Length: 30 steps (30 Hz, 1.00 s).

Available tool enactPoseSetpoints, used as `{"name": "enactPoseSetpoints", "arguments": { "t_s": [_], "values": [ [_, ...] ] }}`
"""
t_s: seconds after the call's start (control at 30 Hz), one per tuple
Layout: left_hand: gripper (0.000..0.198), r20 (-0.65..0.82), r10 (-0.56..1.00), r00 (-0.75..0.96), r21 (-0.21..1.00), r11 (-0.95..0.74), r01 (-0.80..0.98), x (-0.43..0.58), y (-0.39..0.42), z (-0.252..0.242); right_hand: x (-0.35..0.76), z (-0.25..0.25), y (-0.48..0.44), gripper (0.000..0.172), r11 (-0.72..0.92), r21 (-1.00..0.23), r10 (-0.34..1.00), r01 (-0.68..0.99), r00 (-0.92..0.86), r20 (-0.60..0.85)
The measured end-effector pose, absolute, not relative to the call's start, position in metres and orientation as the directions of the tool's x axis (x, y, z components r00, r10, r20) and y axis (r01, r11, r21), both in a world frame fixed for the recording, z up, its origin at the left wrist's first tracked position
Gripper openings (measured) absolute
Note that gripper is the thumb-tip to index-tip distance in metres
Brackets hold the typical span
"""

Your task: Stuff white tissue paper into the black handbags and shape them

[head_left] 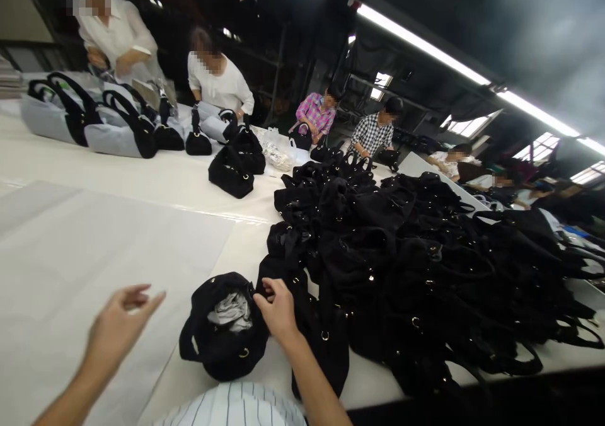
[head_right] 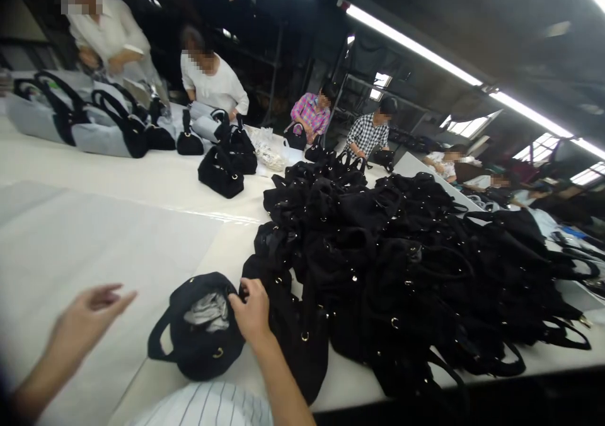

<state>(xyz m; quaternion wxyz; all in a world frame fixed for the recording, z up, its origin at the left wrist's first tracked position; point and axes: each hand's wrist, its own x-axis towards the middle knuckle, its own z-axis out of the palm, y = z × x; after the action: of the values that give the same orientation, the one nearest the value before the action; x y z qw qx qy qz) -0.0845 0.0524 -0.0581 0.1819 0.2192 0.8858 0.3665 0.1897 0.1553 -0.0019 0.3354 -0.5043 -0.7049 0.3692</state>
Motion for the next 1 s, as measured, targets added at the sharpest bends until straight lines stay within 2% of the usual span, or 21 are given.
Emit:
{"name": "enactPoseSetpoints", "arguments": {
  "t_s": [0.07,0.13,0.2,0.37,0.43,0.53,0.63,0.7,0.77,0.87,0.93,1.0],
  "values": [
    [0.047,-0.363,0.586,-0.724,0.793,0.603,0.091,-0.068,0.041,-0.087,0.164,-0.041,0.143,0.01,0.309,-0.774,0.914,0.554,-0.398,0.08],
    [0.045,-0.483,0.639,-0.598,0.797,0.605,0.003,-0.043,0.035,-0.114,0.145,-0.057,0.129,0.008,0.406,-0.688,0.835,0.601,-0.551,0.012],
    [0.042,-0.48,0.679,-0.556,0.792,0.607,0.057,-0.019,0.034,-0.132,0.131,-0.061,0.123,0.013,0.464,-0.599,0.781,0.653,-0.62,-0.071],
    [0.041,-0.294,0.743,-0.601,0.816,0.523,0.247,0.006,0.042,-0.133,0.116,-0.066,0.145,0.017,0.507,-0.404,0.759,0.762,-0.617,-0.211],
    [0.039,-0.252,0.754,-0.606,0.81,0.507,0.294,0.005,0.045,-0.126,0.118,-0.072,0.156,0.014,0.528,-0.401,0.744,0.748,-0.636,-0.207],
    [0.037,-0.284,0.747,-0.601,0.81,0.522,0.267,-0.001,0.046,-0.115,0.13,-0.084,0.164,0.016,0.472,-0.517,0.766,0.714,-0.623,-0.16],
    [0.039,-0.39,0.768,-0.508,0.886,0.463,0.02,-0.007,0.045,-0.111,0.146,-0.092,0.163,0.031,0.31,-0.677,0.821,0.667,-0.547,-0.163],
    [0.042,-0.454,0.797,-0.398,0.891,0.416,-0.181,-0.009,0.044,-0.112,0.153,-0.096,0.158,0.03,0.269,-0.716,0.824,0.645,-0.538,-0.176],
    [0.044,-0.488,0.817,-0.307,0.866,0.409,-0.289,-0.01,0.044,-0.113,0.155,-0.098,0.154,0.018,0.318,-0.678,0.806,0.663,-0.566,-0.176],
    [0.046,-0.477,0.85,-0.222,0.861,0.402,-0.312,-0.012,0.047,-0.112,0.147,-0.1,0.15,0.009,0.436,-0.527,0.787,0.729,-0.593,-0.169],
    [0.047,-0.422,0.886,-0.191,0.894,0.371,-0.252,-0.013,0.05,-0.108,0.14,-0.1,0.151,0.014,0.487,-0.44,0.778,0.754,-0.604,-0.174],
    [0.049,-0.358,0.905,-0.229,0.934,0.347,-0.088,-0.012,0.051,-0.102,0.136,-0.099,0.152,0.017,0.506,-0.421,0.767,0.753,-0.616,-0.181]
  ]
}}
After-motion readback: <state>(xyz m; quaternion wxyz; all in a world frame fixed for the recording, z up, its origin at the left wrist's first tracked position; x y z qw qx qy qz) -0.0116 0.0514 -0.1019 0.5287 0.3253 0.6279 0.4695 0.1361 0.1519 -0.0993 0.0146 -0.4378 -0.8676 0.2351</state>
